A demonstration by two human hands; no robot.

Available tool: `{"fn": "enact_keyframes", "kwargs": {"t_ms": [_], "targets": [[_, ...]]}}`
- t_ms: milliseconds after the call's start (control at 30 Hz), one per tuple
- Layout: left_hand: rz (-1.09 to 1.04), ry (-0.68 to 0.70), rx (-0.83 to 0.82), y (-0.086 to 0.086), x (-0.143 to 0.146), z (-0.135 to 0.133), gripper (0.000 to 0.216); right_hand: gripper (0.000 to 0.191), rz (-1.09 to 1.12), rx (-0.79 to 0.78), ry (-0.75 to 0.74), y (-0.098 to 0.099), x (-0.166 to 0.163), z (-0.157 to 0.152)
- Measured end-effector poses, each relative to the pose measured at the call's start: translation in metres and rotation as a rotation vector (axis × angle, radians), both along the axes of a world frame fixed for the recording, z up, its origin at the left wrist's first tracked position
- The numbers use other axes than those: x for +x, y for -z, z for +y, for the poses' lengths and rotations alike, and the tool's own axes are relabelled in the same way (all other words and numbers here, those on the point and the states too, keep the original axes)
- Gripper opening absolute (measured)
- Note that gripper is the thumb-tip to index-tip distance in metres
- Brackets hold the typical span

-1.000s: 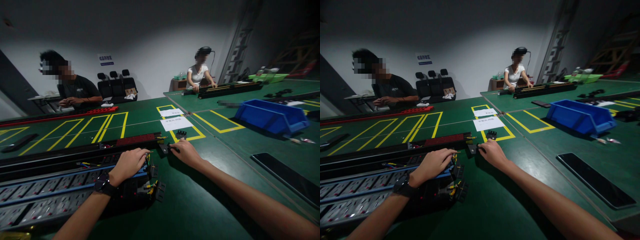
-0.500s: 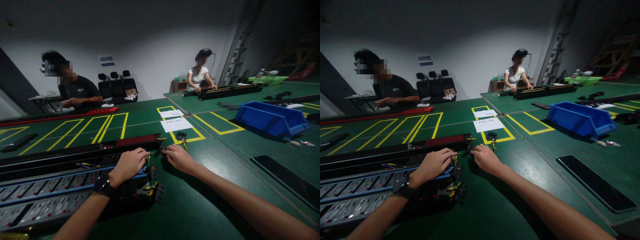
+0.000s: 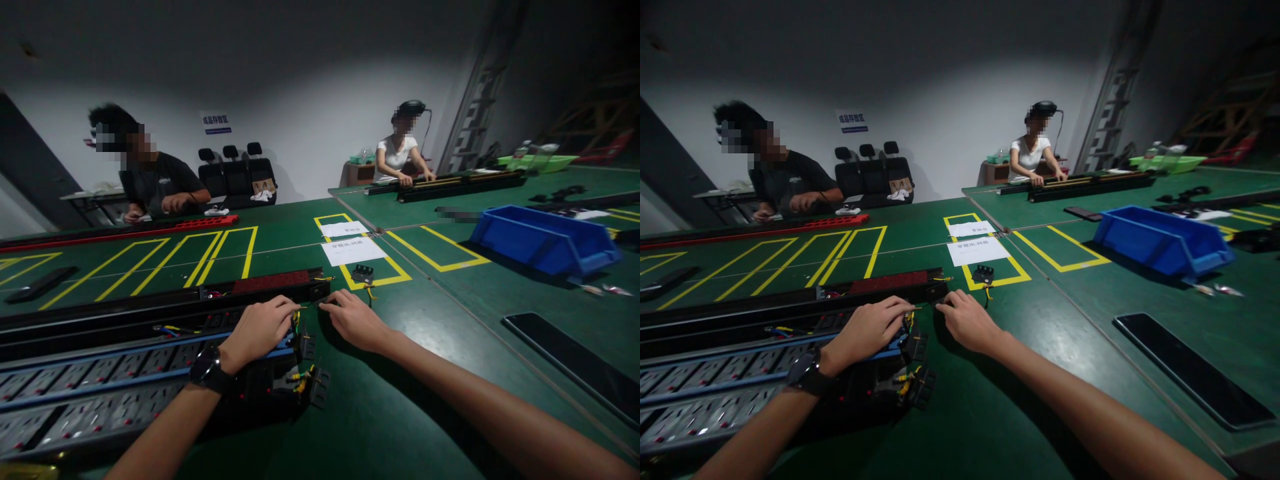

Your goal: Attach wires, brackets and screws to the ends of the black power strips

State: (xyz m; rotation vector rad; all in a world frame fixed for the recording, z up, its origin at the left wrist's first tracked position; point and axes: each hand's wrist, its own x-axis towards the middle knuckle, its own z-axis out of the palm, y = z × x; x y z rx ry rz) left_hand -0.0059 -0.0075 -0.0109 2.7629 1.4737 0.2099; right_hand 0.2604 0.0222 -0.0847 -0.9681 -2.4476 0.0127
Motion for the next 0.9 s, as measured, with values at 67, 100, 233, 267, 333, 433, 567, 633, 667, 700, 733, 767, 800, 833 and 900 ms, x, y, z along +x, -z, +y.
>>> {"fn": "enact_keyframes", "kwargs": {"t_ms": [67,100,233,267,333,433,567,633,667,700,733,767,800,833,900], "targets": [[0.001,-0.005,0.001,0.0005,-0.0003,0.0002,0.038,0.035,-0.002,-0.010,0.002,-0.0019,0.0006,0.0011],[-0.001,-0.003,0.003,0.0007,-0.0004,0.0002,0.038,0.034,0.002,-0.021,-0.010,-0.0027,0.0010,0.0018],[0.010,0.001,0.003,0.0001,-0.0001,0.0001,0.039,0.034,0.027,-0.060,-0.126,-0.0035,0.0019,0.0036],[0.019,-0.001,0.002,-0.0004,0.0002,0.0000,0.039,0.036,0.040,-0.059,-0.161,-0.0030,0.0018,0.0035],[0.037,-0.006,0.003,-0.0015,0.0008,-0.0001,0.039,0.043,0.066,-0.056,-0.210,-0.0017,0.0012,0.0030],[0.042,-0.004,0.005,-0.0023,0.0014,-0.0001,0.040,0.048,0.071,-0.065,-0.222,0.0000,0.0008,0.0024],[0.036,0.004,-0.005,-0.0033,0.0021,-0.0003,0.039,0.048,0.052,-0.080,-0.210,-0.0003,0.0019,0.0025],[0.039,0.001,-0.011,-0.0041,0.0026,-0.0004,0.039,0.047,0.041,-0.099,-0.220,-0.0015,0.0019,0.0019],[0.041,0.001,-0.015,-0.0044,0.0028,-0.0004,0.039,0.046,0.034,-0.112,-0.228,-0.0022,0.0014,0.0013],[0.043,0.001,-0.020,-0.0046,0.0029,-0.0004,0.039,0.045,0.028,-0.123,-0.236,-0.0028,0.0007,0.0003],[0.043,0.001,-0.026,-0.0045,0.0028,-0.0002,0.038,0.045,0.020,-0.129,-0.242,-0.0033,-0.0002,-0.0008],[0.038,0.000,-0.030,-0.0043,0.0026,0.0000,0.037,0.045,0.012,-0.129,-0.242,-0.0036,-0.0012,-0.0021],[0.028,0.000,-0.033,-0.0038,0.0023,0.0002,0.036,0.046,0.003,-0.124,-0.235,-0.0038,-0.0021,-0.0033],[0.015,0.000,-0.032,-0.0033,0.0021,0.0004,0.036,0.045,-0.007,-0.116,-0.223,-0.0039,-0.0030,-0.0045],[-0.012,-0.002,-0.025,-0.0024,0.0019,0.0007,0.034,0.044,-0.029,-0.106,-0.195,-0.0038,-0.0042,-0.0061]]}}
